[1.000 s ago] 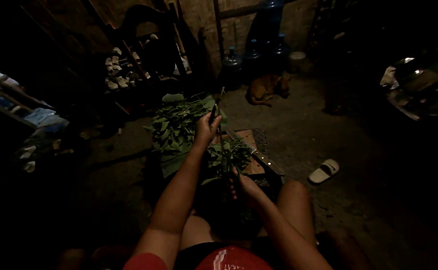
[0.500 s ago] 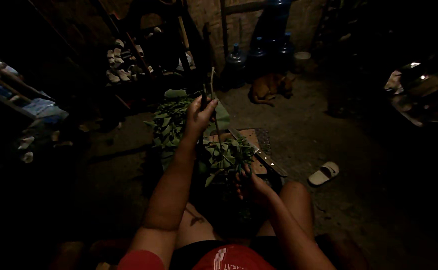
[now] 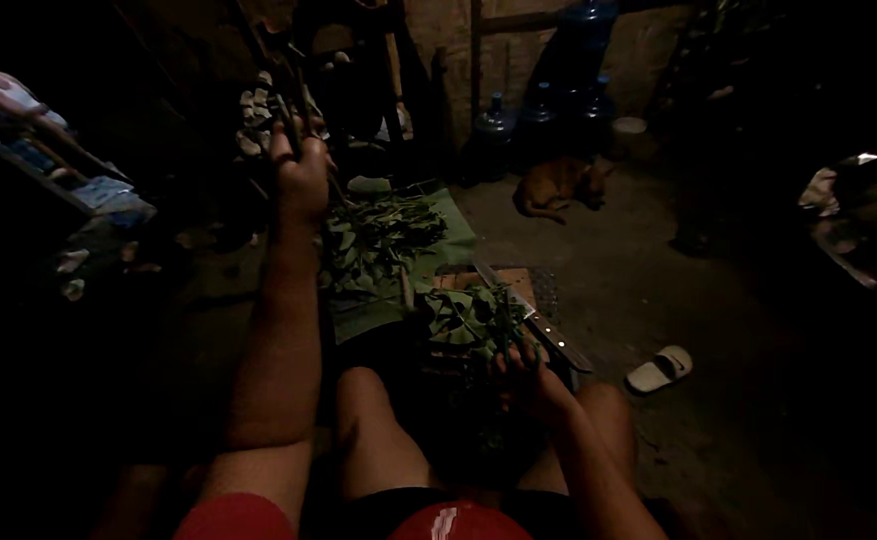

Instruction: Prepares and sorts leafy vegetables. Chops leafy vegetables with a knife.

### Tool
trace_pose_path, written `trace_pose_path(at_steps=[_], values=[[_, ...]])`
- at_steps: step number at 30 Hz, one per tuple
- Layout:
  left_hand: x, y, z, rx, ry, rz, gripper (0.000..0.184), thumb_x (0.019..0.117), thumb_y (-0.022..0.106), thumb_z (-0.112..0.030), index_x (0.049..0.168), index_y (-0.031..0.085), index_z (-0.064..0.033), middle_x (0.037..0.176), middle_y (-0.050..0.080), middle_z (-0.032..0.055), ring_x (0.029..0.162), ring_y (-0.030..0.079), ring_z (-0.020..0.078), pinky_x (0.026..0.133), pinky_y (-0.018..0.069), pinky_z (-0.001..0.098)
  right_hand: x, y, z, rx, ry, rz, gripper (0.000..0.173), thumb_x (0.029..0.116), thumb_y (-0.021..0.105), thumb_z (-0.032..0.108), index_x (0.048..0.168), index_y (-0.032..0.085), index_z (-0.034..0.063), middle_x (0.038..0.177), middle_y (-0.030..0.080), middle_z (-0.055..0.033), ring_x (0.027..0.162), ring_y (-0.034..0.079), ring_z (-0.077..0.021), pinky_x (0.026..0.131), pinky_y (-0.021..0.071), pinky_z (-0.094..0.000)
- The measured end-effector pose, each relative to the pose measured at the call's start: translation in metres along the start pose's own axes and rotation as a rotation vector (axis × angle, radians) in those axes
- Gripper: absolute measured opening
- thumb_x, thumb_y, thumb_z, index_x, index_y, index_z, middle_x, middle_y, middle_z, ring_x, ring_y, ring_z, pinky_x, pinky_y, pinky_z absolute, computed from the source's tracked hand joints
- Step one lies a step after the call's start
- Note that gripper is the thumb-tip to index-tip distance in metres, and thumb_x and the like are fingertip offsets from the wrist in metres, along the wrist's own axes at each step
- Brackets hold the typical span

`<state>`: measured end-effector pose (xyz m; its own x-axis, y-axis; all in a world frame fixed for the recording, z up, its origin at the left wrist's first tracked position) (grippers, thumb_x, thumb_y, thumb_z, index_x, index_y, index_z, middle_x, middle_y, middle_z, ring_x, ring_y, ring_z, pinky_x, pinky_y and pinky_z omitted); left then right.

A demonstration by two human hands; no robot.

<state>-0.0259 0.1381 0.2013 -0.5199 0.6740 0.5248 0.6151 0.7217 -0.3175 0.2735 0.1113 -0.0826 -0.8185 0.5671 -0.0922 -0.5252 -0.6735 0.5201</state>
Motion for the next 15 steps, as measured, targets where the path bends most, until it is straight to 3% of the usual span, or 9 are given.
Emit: trace_pose_path(at_steps=[3, 4, 5, 7, 10, 15], values=[[0.018, -0.021, 0.014, 0.236, 0.009, 0.004, 0.042, 0.1037, 0.045, -0.021, 0.144, 0.049, -0.0091, 0.11, 0.065, 0.0071, 0.087, 0.063, 0.0092, 0.08, 0.0535, 0.0308, -0.001, 0.004, 0.005, -0.045, 0.001, -0.043, 0.07, 0.0856, 0.037, 0.086, 0.085, 0.057, 0.0193, 0.078, 0.061, 0.0054, 0.057, 0.058, -0.0051, 0.05, 0.0523, -0.0207], [0.024, -0.021, 0.022, 0.311, 0.036, 0.042, 0.041, 0.1032, 0.043, -0.02, 0.142, 0.049, -0.0069, 0.114, 0.065, 0.0126, 0.091, 0.065, 0.0165, 0.083, 0.0545, 0.038, 0.0, 0.005, 0.006, -0.045, -0.001, -0.041, 0.069, 0.0862, 0.037, 0.085, 0.085, 0.057, 0.0193, 0.077, 0.061, 0.0055, 0.057, 0.058, -0.0049, 0.049, 0.0525, -0.0207], [0.029, -0.018, 0.033, 0.388, 0.08, 0.096, 0.042, 0.1032, 0.042, -0.018, 0.142, 0.049, -0.0027, 0.118, 0.066, 0.0204, 0.097, 0.069, 0.0271, 0.087, 0.056, 0.048, 0.0, 0.004, 0.006, -0.028, -0.005, -0.029, 0.069, 0.0816, 0.043, 0.087, 0.084, 0.058, 0.0195, 0.077, 0.06, 0.0054, 0.056, 0.058, -0.0054, 0.049, 0.0528, -0.0215], [0.036, -0.001, 0.06, 0.565, 0.096, 0.246, 0.041, 0.1069, 0.045, -0.015, 0.144, 0.048, 0.0015, 0.126, 0.063, 0.0315, 0.112, 0.066, 0.0456, 0.098, 0.0499, 0.0642, 0.0, 0.004, 0.007, -0.015, -0.018, -0.008, 0.071, 0.0736, 0.049, 0.09, 0.082, 0.06, 0.0209, 0.075, 0.061, 0.006, 0.056, 0.058, -0.0053, 0.048, 0.0528, -0.0223], [0.038, 0.041, 0.117, 0.809, 0.024, 0.458, 0.036, 0.1034, 0.057, -0.015, 0.138, 0.055, -0.0029, 0.122, 0.065, 0.0324, 0.116, 0.061, 0.0546, 0.094, 0.0454, 0.075, -0.002, 0.005, 0.015, -0.005, -0.072, 0.005, 0.068, 0.0742, 0.052, 0.088, 0.081, 0.061, 0.0207, 0.074, 0.06, 0.0056, 0.056, 0.058, -0.0055, 0.047, 0.0522, -0.0222], [0.039, 0.115, 0.23, 0.961, 0.084, 0.728, 0.047, 0.0945, 0.068, -0.008, 0.14, 0.058, -0.0076, 0.134, 0.062, 0.0265, 0.129, 0.054, 0.0525, 0.097, 0.0461, 0.0712, -0.011, -0.006, 0.028, 0.056, -0.164, -0.068, 0.061, 0.0797, 0.058, 0.08, 0.089, 0.065, 0.0201, 0.076, 0.061, 0.0062, 0.059, 0.058, -0.0048, 0.05, 0.0506, -0.0212]])
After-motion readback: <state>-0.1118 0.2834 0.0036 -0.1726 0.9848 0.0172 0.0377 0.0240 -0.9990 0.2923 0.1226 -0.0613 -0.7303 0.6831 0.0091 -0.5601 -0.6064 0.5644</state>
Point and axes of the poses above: each hand's wrist, its own x-axis towards the middle knuckle, its own y-axis out of the palm, z = x × y, the point moved 6 cm from there along x, towards the middle knuckle
